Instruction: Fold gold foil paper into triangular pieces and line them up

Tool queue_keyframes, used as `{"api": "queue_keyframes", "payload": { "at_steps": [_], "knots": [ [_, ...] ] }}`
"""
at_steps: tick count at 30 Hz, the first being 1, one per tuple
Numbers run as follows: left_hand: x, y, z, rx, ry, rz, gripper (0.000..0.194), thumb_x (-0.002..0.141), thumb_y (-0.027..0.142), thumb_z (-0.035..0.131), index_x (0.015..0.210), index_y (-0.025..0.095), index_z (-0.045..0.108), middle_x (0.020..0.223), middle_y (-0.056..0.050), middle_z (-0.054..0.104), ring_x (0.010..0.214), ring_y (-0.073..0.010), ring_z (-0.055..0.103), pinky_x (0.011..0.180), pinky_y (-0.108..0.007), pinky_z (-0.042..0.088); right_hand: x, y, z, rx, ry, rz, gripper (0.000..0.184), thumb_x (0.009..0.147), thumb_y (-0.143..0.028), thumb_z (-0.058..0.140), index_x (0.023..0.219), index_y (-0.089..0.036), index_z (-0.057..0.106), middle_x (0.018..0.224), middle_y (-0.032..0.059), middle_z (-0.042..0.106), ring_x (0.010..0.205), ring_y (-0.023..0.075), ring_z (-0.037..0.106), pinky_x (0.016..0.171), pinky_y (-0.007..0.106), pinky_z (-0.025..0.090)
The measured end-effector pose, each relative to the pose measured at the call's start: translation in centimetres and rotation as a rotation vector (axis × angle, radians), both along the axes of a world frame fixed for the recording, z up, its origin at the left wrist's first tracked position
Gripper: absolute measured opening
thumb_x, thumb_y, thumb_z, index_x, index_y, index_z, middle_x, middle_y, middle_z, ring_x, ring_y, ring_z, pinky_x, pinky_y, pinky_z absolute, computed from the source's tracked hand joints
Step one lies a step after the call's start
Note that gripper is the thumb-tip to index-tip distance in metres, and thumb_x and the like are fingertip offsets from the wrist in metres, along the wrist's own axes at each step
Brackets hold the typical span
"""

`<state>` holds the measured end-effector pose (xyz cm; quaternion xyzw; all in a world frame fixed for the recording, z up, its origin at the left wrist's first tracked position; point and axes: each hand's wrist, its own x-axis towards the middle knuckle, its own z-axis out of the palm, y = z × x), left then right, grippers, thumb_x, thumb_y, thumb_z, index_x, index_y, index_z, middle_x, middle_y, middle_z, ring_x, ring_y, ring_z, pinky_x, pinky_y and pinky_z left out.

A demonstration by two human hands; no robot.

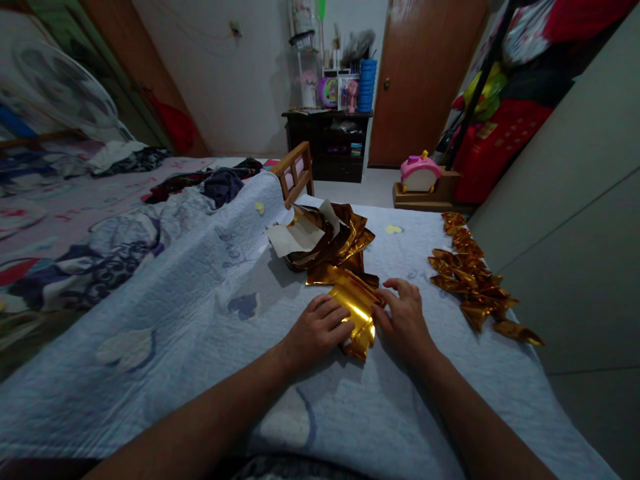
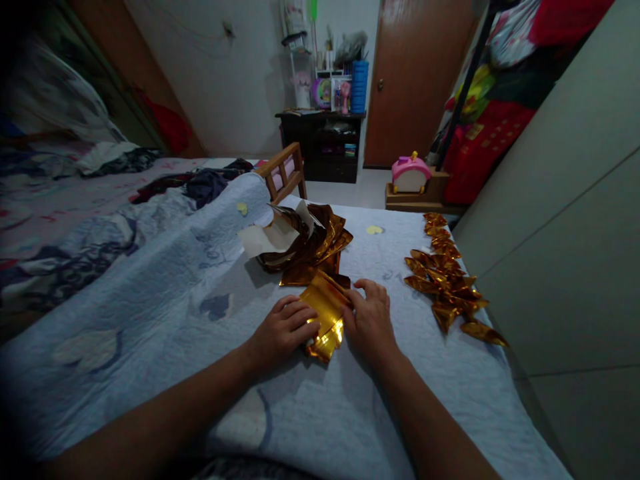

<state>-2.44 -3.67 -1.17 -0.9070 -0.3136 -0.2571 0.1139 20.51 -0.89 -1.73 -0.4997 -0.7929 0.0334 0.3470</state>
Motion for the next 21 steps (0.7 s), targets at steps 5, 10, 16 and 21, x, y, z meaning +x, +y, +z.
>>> {"api": "queue_keyframes", "payload": {
  "at_steps": [5,10,16,21],
  "knots": [
    [0.0,0.0,-0.1,0.011,-0.013,-0.012,0.010,0.098,0.022,0.058,0.094,0.020,0.067,0.103,-0.003,0.074,0.101,-0.0193,0.063,0.105,-0.039,0.042,-0.2,0.1,-0.6,-0.056,-0.013,-0.030,0.005,0.085,-0.020,0.064,0.087,-0.021,0.068,0.114,0.0132,0.058,0.106,0.0323,0.049,0.092,0.051,0.044],
    [0.0,0.1,-0.1,0.004,-0.013,0.005,0.014,0.100,0.022,0.055,0.094,0.020,0.067,0.100,-0.003,0.074,0.098,-0.0182,0.063,0.103,-0.039,0.043,0.2,0.3,-0.7,-0.047,0.101,0.028,0.011,0.088,-0.017,0.058,0.084,-0.022,0.067,0.108,0.0107,0.058,0.103,0.0291,0.050,0.091,0.048,0.045],
    [-0.1,0.2,-0.1,0.012,-0.030,0.006,0.018,0.101,0.023,0.053,0.092,0.020,0.068,0.096,-0.004,0.074,0.096,-0.0178,0.063,0.100,-0.037,0.045,0.8,0.3,-0.3,-0.110,0.196,0.023,0.012,0.091,-0.021,0.056,0.084,-0.022,0.064,0.102,0.0088,0.060,0.101,0.0275,0.052,0.090,0.045,0.045],
    [-0.3,0.4,0.1,0.004,-0.061,0.009,0.017,0.101,0.023,0.053,0.097,0.021,0.069,0.097,-0.004,0.074,0.096,-0.0181,0.062,0.100,-0.037,0.044,1.0,0.3,0.1,-0.164,0.252,-0.002,0.017,0.093,-0.027,0.054,0.079,-0.022,0.061,0.095,0.0077,0.060,0.096,0.0264,0.054,0.088,0.042,0.045]
  ]
}}
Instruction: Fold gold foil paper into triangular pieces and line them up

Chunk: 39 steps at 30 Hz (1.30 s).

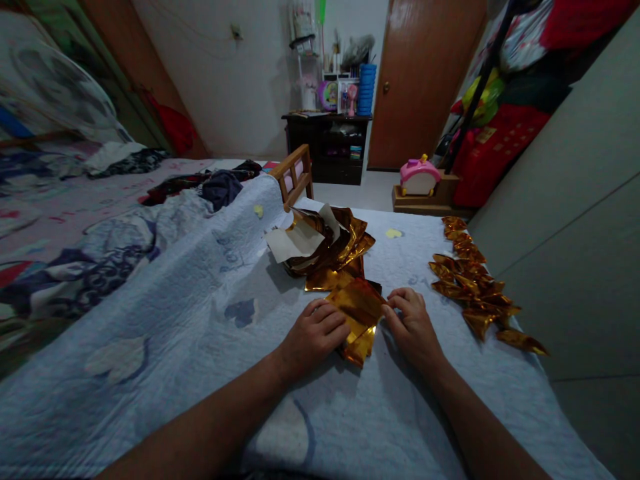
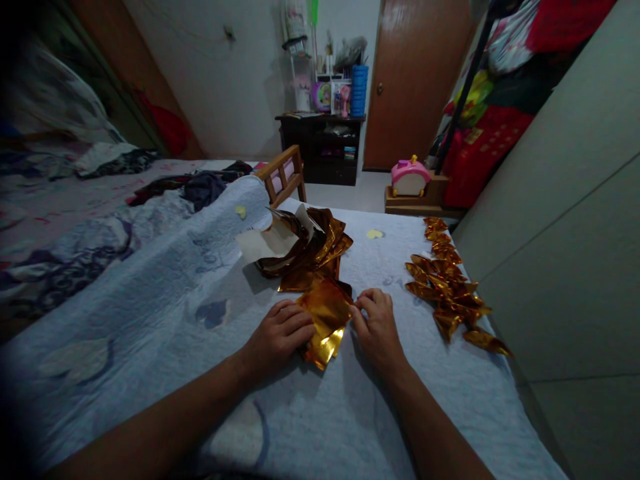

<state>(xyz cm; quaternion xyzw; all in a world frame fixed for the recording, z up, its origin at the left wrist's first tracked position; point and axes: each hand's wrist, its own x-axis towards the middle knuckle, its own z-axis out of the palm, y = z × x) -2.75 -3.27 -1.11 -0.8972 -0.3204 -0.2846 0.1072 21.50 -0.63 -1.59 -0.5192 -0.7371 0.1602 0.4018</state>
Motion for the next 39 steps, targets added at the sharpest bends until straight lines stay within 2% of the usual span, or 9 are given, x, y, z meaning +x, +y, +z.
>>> {"api": "queue_keyframes", "payload": {
  "at_steps": [4,9,15,21,30,35,39],
  "knots": [
    [-0.3,0.3,0.3,0.016,-0.031,0.006,0.018,0.102,0.025,0.053,0.094,0.020,0.069,0.091,-0.003,0.073,0.092,-0.0183,0.061,0.097,-0.037,0.044,0.2,0.1,0.4,-0.081,0.086,0.003,0.021,0.093,-0.033,0.055,0.076,-0.023,0.062,0.089,0.0062,0.059,0.091,0.0246,0.056,0.085,0.040,0.046],
    [-0.9,0.4,0.7,0.005,-0.042,0.043,0.020,0.101,0.022,0.052,0.089,0.021,0.067,0.089,-0.002,0.072,0.088,-0.0182,0.061,0.097,-0.038,0.043,0.3,0.1,1.0,-0.186,0.256,0.017,0.020,0.092,-0.034,0.055,0.085,-0.022,0.069,0.087,0.0054,0.062,0.084,0.0219,0.060,0.077,0.034,0.047],
    [-1.3,0.5,0.9,-0.013,-0.046,0.051,0.018,0.100,0.020,0.054,0.089,0.021,0.069,0.088,-0.002,0.072,0.087,-0.0179,0.059,0.098,-0.037,0.042,0.2,0.2,1.3,-0.313,0.299,0.029,0.023,0.088,-0.036,0.056,0.082,-0.021,0.072,0.081,0.0050,0.068,0.079,0.0222,0.063,0.075,0.034,0.047],
    [-1.0,0.6,0.5,-0.006,-0.063,0.033,0.016,0.101,0.021,0.054,0.098,0.020,0.070,0.095,-0.004,0.073,0.092,-0.0200,0.060,0.097,-0.038,0.043,0.0,0.4,1.0,-0.350,0.316,-0.015,0.025,0.082,-0.040,0.059,0.078,-0.020,0.073,0.079,0.0058,0.070,0.078,0.0232,0.064,0.075,0.034,0.047],
    [-0.7,0.4,0.4,-0.059,-0.043,0.004,0.020,0.103,0.022,0.050,0.099,0.020,0.069,0.097,-0.004,0.073,0.093,-0.0207,0.061,0.096,-0.041,0.043,0.1,0.4,1.3,-0.378,0.287,-0.050,0.027,0.080,-0.044,0.061,0.072,-0.020,0.070,0.072,0.0040,0.067,0.070,0.0215,0.060,0.069,0.033,0.044],
    [-0.5,0.4,0.4,-0.082,-0.044,-0.015,0.019,0.102,0.021,0.050,0.098,0.020,0.069,0.098,-0.004,0.072,0.093,-0.0206,0.060,0.097,-0.040,0.042,-0.1,0.3,1.5,-0.387,0.285,-0.064,0.030,0.080,-0.046,0.061,0.066,-0.020,0.065,0.065,0.0016,0.061,0.065,0.0187,0.055,0.064,0.031,0.041],
    [-0.6,0.4,0.3,-0.106,-0.012,-0.014,0.021,0.102,0.020,0.051,0.089,0.018,0.067,0.092,-0.004,0.071,0.091,-0.0207,0.059,0.093,-0.039,0.042,0.0,0.3,1.5,-0.396,0.303,-0.091,0.033,0.079,-0.049,0.062,0.062,-0.020,0.061,0.060,-0.0009,0.053,0.059,0.0160,0.047,0.060,0.030,0.037]
  ]
}}
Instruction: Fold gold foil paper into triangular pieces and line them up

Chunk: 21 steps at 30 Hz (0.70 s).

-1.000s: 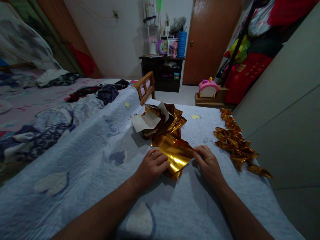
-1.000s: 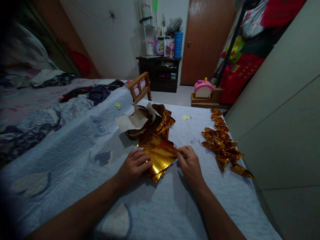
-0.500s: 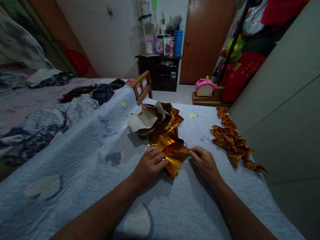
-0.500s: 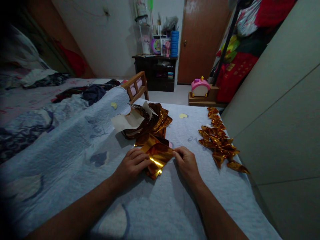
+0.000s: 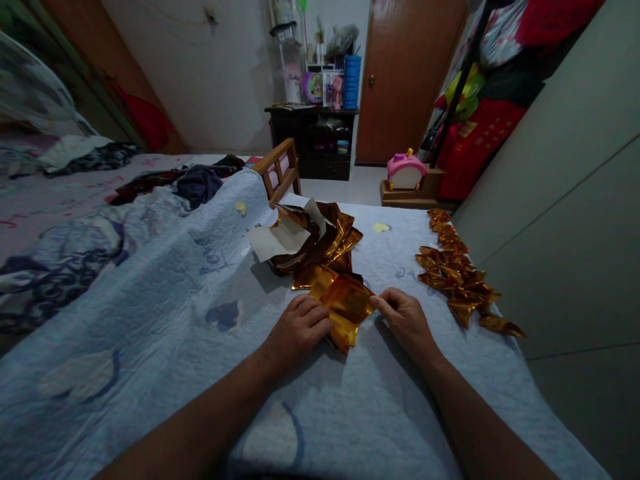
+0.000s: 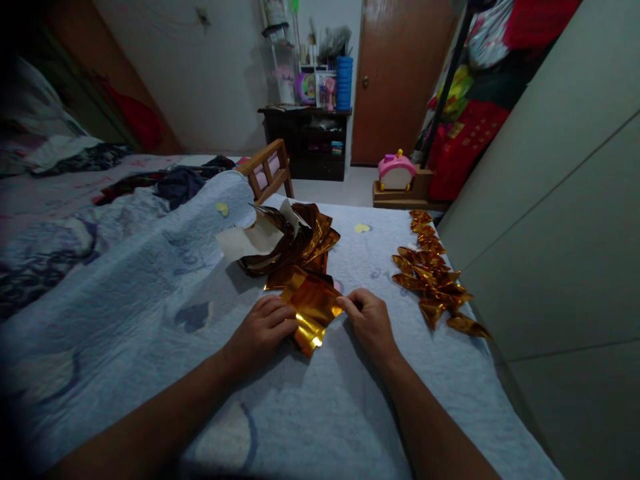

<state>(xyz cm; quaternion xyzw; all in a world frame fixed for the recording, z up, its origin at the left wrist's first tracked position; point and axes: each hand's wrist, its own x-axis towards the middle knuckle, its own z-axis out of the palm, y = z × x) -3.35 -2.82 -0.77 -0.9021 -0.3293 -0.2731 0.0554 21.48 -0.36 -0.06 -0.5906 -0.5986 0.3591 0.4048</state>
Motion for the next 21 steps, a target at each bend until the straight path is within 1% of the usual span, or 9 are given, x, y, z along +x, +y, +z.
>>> {"api": "queue_keyframes", "payload": {
  "at_steps": [4,7,11,13,15,19,21],
  "knots": [
    [-0.1,0.1,-0.2,-0.016,0.013,0.008,0.022,0.101,0.021,0.051,0.085,0.018,0.066,0.084,-0.004,0.068,0.083,-0.0201,0.056,0.085,-0.036,0.043,0.3,0.1,0.1,-0.009,0.041,0.020,0.034,0.079,-0.050,0.062,0.061,-0.020,0.059,0.059,-0.0022,0.049,0.057,0.0146,0.043,0.058,0.029,0.036],
    [-0.1,0.2,-0.3,-0.013,0.010,0.011,0.025,0.102,0.020,0.049,0.083,0.018,0.064,0.080,-0.004,0.066,0.079,-0.0195,0.055,0.081,-0.035,0.042,0.5,0.3,0.1,-0.016,0.074,0.040,0.033,0.080,-0.049,0.062,0.064,-0.020,0.060,0.060,-0.0023,0.049,0.058,0.0147,0.044,0.058,0.029,0.036],
    [0.0,0.2,-0.4,-0.012,0.020,0.007,0.026,0.102,0.019,0.049,0.080,0.018,0.063,0.078,-0.003,0.064,0.076,-0.0189,0.054,0.080,-0.034,0.041,0.6,0.4,-0.5,-0.004,0.110,0.046,0.024,0.080,-0.044,0.062,0.077,-0.020,0.061,0.067,-0.0019,0.054,0.061,0.0155,0.047,0.059,0.029,0.038],
    [0.0,0.2,-0.4,-0.012,0.028,0.008,0.025,0.101,0.018,0.051,0.079,0.018,0.062,0.077,-0.003,0.064,0.076,-0.0187,0.054,0.080,-0.034,0.041,0.5,0.4,-0.8,0.034,0.097,0.039,0.019,0.080,-0.039,0.063,0.081,-0.021,0.059,0.068,-0.0027,0.053,0.061,0.0156,0.048,0.059,0.029,0.038],
    [0.0,0.2,-0.4,-0.010,0.036,0.012,0.022,0.100,0.017,0.052,0.080,0.018,0.063,0.078,-0.003,0.064,0.076,-0.0187,0.053,0.079,-0.034,0.040,0.5,0.4,-1.2,0.101,0.050,0.037,0.013,0.081,-0.034,0.062,0.081,-0.022,0.057,0.070,-0.0026,0.052,0.063,0.0159,0.049,0.061,0.029,0.039],
    [-0.1,0.2,-0.3,-0.015,0.056,0.013,0.021,0.099,0.017,0.054,0.080,0.019,0.063,0.078,-0.002,0.064,0.077,-0.0183,0.053,0.079,-0.033,0.040,0.4,0.6,-1.5,0.265,-0.070,0.070,0.005,0.082,-0.024,0.060,0.078,-0.022,0.057,0.080,0.0012,0.055,0.072,0.0176,0.053,0.066,0.031,0.043],
    [-0.1,0.2,-0.3,-0.013,0.058,0.010,0.022,0.100,0.018,0.052,0.081,0.018,0.062,0.079,-0.002,0.064,0.077,-0.0182,0.053,0.079,-0.033,0.040,0.3,0.7,-1.6,0.314,-0.115,0.097,0.003,0.083,-0.021,0.059,0.081,-0.022,0.060,0.084,0.0027,0.056,0.076,0.0184,0.054,0.069,0.031,0.045]
  ]
}}
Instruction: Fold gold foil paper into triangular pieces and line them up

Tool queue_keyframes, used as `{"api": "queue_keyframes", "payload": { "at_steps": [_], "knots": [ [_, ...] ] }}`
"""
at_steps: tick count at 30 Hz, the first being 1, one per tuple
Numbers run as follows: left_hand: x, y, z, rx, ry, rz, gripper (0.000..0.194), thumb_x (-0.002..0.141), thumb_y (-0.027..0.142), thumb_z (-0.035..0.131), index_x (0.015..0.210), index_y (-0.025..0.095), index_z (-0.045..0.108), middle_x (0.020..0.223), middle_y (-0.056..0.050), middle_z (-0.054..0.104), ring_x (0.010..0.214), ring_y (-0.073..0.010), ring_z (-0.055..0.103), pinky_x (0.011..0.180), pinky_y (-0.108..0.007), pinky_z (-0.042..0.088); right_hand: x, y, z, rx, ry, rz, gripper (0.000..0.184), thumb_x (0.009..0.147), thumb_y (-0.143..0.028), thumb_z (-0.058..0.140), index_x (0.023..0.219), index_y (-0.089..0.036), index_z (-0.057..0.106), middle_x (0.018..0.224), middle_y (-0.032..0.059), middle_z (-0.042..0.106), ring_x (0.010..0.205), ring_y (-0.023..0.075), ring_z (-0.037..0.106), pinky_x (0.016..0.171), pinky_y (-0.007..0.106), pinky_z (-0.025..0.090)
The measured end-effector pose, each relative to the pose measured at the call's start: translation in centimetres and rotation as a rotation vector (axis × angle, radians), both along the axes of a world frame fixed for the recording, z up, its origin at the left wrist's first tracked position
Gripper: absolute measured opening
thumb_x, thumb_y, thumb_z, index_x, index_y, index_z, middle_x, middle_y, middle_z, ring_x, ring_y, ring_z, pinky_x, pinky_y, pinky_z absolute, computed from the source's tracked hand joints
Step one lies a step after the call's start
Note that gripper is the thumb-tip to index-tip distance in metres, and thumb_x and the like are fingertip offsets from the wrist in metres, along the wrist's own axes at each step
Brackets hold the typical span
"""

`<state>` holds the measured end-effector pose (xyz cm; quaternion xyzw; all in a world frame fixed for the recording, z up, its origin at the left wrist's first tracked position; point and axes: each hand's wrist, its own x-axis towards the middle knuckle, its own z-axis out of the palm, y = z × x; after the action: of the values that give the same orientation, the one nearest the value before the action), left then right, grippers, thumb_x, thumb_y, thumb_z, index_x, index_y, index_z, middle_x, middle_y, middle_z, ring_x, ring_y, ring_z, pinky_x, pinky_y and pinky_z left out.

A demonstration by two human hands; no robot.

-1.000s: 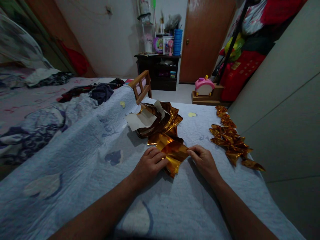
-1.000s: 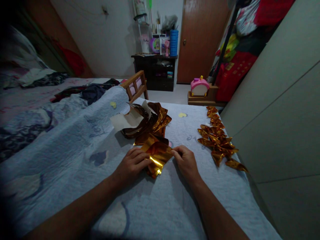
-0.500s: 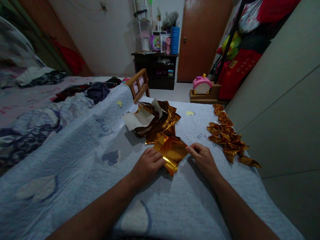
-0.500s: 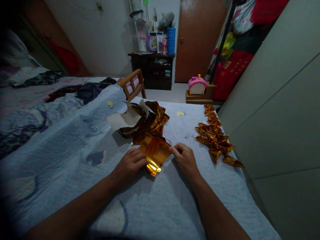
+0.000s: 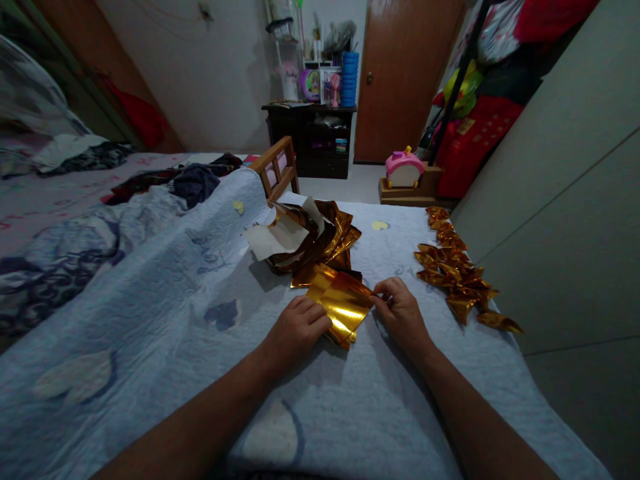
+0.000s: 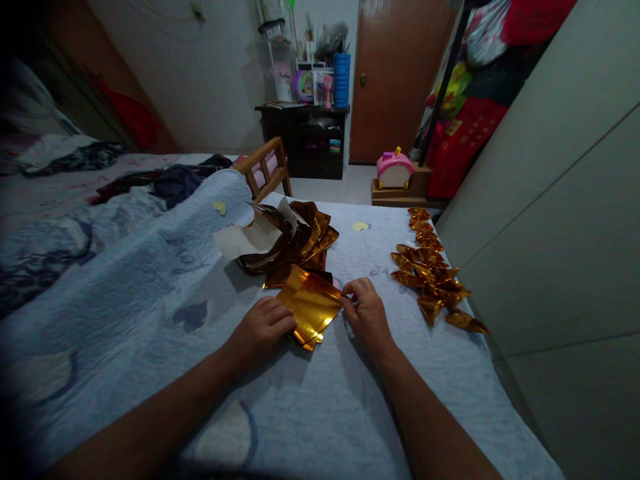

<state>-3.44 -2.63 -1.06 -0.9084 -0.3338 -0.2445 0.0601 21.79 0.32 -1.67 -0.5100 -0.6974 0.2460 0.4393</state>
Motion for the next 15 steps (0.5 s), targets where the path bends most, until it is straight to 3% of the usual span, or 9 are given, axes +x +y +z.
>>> {"api": "queue_keyframes", "payload": {
  "at_steps": [9,15],
  "knots": [
    [0.07,-0.01,-0.05,0.029,-0.003,-0.006,0.028,0.103,0.023,0.048,0.081,0.018,0.063,0.079,-0.003,0.064,0.079,-0.0188,0.054,0.079,-0.034,0.039,-0.52,-0.21,0.08,0.093,-0.180,-0.060,0.016,0.088,-0.017,0.055,0.100,-0.023,0.064,0.100,0.0065,0.056,0.095,0.0235,0.057,0.085,0.037,0.049],
    [0.08,-0.09,0.14,0.020,0.011,-0.008,0.023,0.102,0.022,0.052,0.081,0.018,0.063,0.081,-0.003,0.065,0.080,-0.0184,0.054,0.081,-0.033,0.040,-0.59,-0.14,-0.06,0.148,-0.249,-0.050,0.016,0.087,-0.013,0.053,0.089,-0.023,0.066,0.096,0.0058,0.052,0.092,0.0221,0.053,0.081,0.035,0.047]
  ]
}}
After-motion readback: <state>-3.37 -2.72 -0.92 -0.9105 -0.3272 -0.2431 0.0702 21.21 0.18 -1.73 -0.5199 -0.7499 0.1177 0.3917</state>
